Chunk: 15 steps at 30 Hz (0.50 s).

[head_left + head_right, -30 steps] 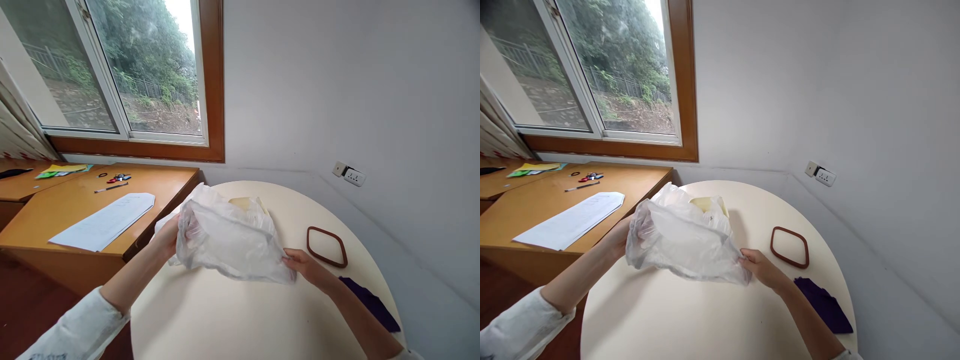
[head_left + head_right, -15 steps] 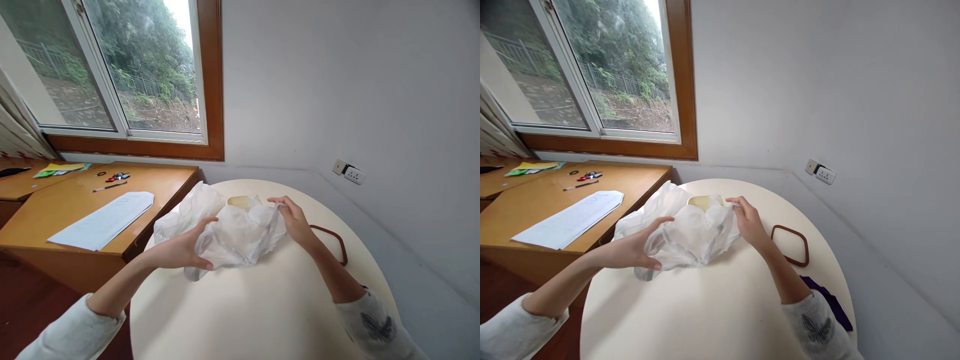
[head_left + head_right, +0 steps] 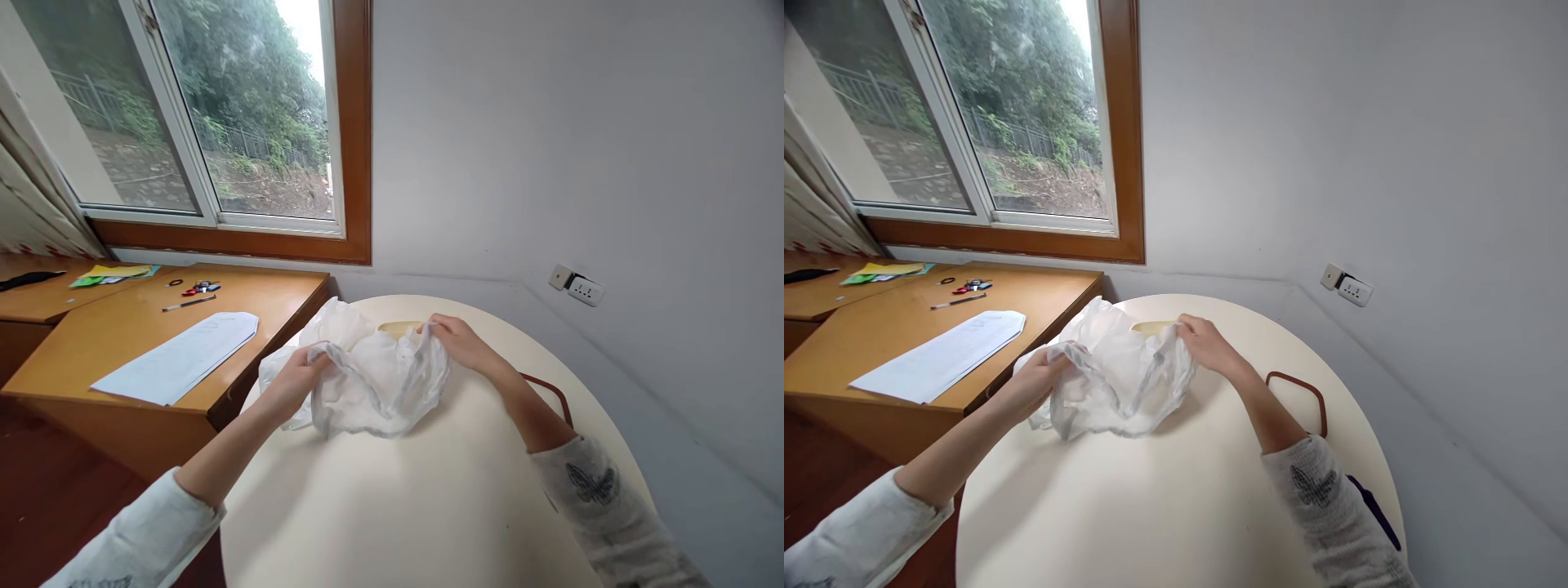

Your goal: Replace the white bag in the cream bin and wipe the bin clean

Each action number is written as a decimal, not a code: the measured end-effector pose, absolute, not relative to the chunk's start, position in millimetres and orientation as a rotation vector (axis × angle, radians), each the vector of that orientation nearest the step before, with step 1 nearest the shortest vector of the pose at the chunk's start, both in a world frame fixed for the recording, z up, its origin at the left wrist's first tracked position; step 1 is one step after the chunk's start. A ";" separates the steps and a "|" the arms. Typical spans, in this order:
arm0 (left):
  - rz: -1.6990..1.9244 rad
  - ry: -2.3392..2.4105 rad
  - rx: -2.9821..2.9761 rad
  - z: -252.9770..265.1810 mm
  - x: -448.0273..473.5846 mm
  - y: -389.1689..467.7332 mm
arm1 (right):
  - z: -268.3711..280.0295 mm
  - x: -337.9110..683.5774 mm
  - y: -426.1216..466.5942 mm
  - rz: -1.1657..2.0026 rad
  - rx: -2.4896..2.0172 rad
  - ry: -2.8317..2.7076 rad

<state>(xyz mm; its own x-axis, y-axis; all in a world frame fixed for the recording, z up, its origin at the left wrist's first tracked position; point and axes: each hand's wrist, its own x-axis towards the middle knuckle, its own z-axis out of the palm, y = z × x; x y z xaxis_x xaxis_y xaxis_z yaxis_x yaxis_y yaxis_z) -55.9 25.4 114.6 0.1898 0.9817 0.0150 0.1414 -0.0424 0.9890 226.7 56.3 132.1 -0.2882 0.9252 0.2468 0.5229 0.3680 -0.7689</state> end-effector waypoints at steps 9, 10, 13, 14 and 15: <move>1.187 1.078 0.765 113.0 -57.6 57.7 | 101.2 284.2 38.8 1.158 -1.055 -1.034; 1.186 1.068 0.769 113.3 -56.7 57.7 | 95.7 290.0 31.8 1.170 -1.084 -1.014; 1.167 1.055 0.781 116.1 -55.5 53.7 | 75.8 302.5 8.4 1.104 -1.154 -0.987; 1.154 1.056 0.777 117.4 -55.8 51.9 | 68.2 303.9 1.2 1.079 -1.170 -0.971; 1.142 1.064 0.771 118.5 -56.7 50.3 | 60.3 303.9 -5.0 1.085 -1.185 -0.961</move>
<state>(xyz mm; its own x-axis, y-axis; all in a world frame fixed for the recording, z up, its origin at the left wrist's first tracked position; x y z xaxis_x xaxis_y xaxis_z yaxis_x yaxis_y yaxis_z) -56.7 50.3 118.5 0.0598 0.9630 -0.2629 -0.3302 0.2676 0.9052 303.9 -5.0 60.3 0.2221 0.9749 0.0146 -0.1322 0.0449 -0.9902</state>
